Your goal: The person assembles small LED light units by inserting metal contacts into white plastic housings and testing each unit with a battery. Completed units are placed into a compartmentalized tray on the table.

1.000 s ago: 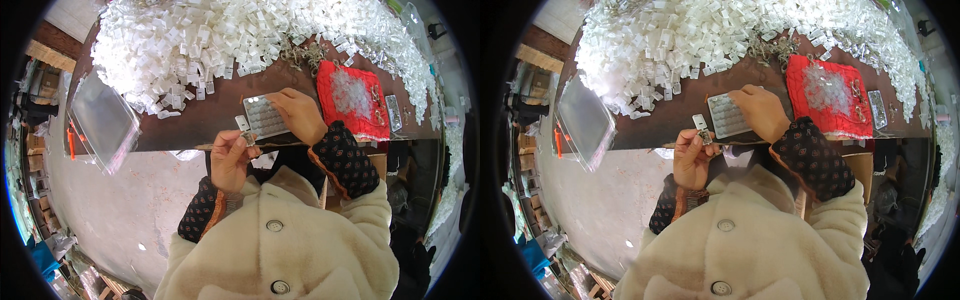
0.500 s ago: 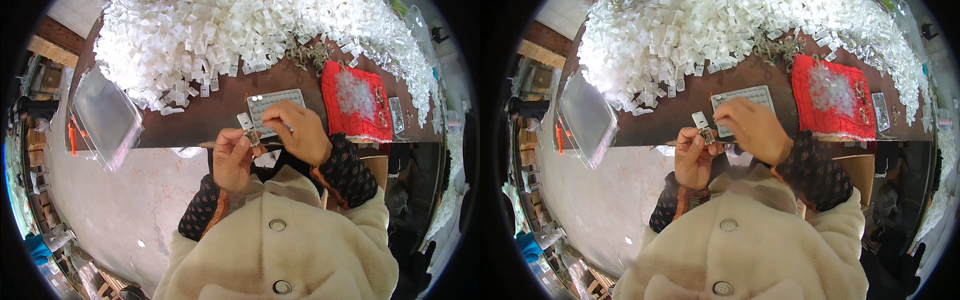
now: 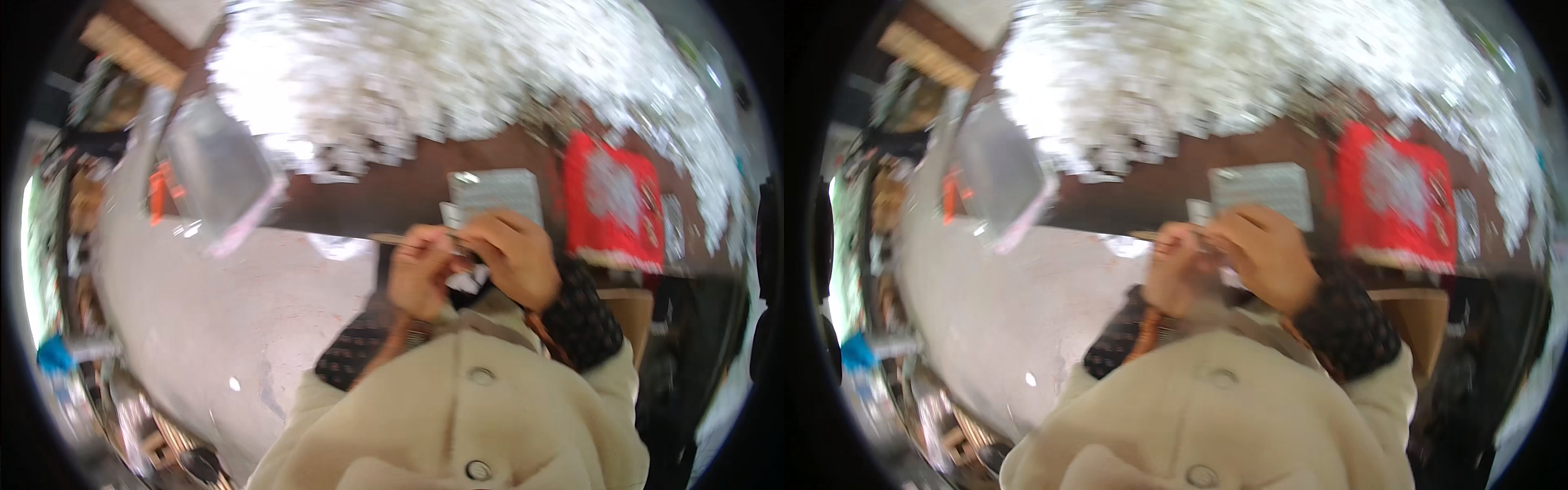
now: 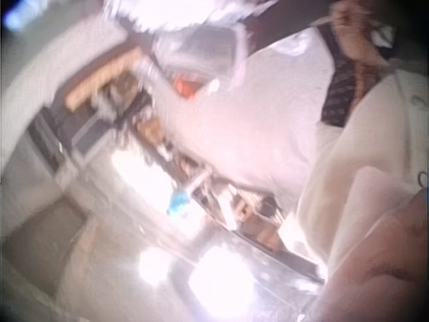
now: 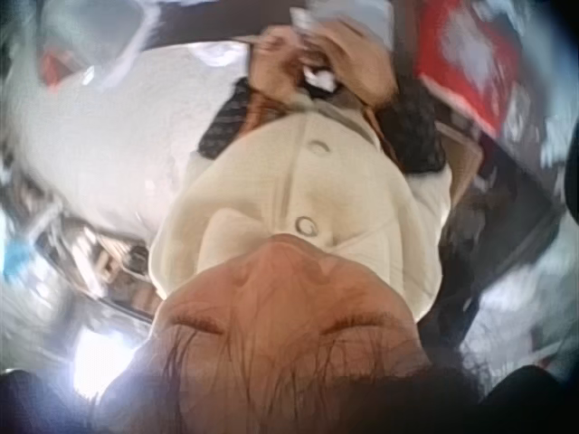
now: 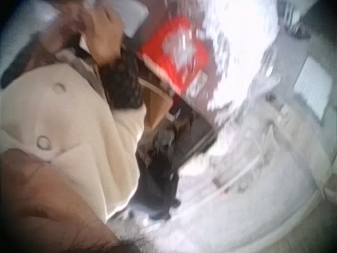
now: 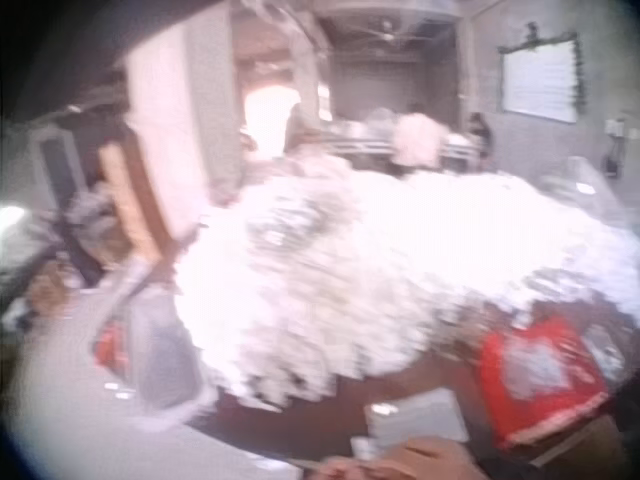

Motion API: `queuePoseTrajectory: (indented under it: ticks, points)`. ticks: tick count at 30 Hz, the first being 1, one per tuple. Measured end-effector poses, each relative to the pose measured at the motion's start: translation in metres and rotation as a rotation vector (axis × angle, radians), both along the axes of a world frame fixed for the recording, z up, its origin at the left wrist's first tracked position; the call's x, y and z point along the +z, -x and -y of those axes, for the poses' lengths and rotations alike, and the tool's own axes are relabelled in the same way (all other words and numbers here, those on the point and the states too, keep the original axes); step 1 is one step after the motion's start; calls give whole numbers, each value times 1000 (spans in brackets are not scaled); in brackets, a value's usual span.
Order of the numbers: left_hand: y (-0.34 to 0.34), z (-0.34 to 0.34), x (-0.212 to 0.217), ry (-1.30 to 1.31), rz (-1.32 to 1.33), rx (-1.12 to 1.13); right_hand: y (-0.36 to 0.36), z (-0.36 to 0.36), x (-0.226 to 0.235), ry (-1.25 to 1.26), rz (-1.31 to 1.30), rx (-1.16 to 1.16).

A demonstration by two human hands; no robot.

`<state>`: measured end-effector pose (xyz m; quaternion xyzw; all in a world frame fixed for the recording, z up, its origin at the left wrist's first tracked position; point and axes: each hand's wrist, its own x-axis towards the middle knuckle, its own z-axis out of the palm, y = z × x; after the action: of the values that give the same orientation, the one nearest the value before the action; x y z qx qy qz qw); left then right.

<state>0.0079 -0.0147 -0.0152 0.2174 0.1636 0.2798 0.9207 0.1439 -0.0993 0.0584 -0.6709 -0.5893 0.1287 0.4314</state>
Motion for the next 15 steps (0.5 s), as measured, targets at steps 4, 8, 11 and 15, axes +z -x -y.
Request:
queuePoseTrajectory:
  ticks: [4, 8, 11, 15]
  points:
    - [-3, 8, 2, 90, -16, 48, 18, 1, 7, -122, -8, -69]
    - [-3, 6, 10, 133, 7, 20, 33, 3, 11, -137, 67, -43]
    - [-1, 4, 17, 103, 55, 40, 35, 7, 10, -129, -11, -37]
    - [4, 9, 21, 126, -31, 4, 26, 11, 4, -152, -511, -64]
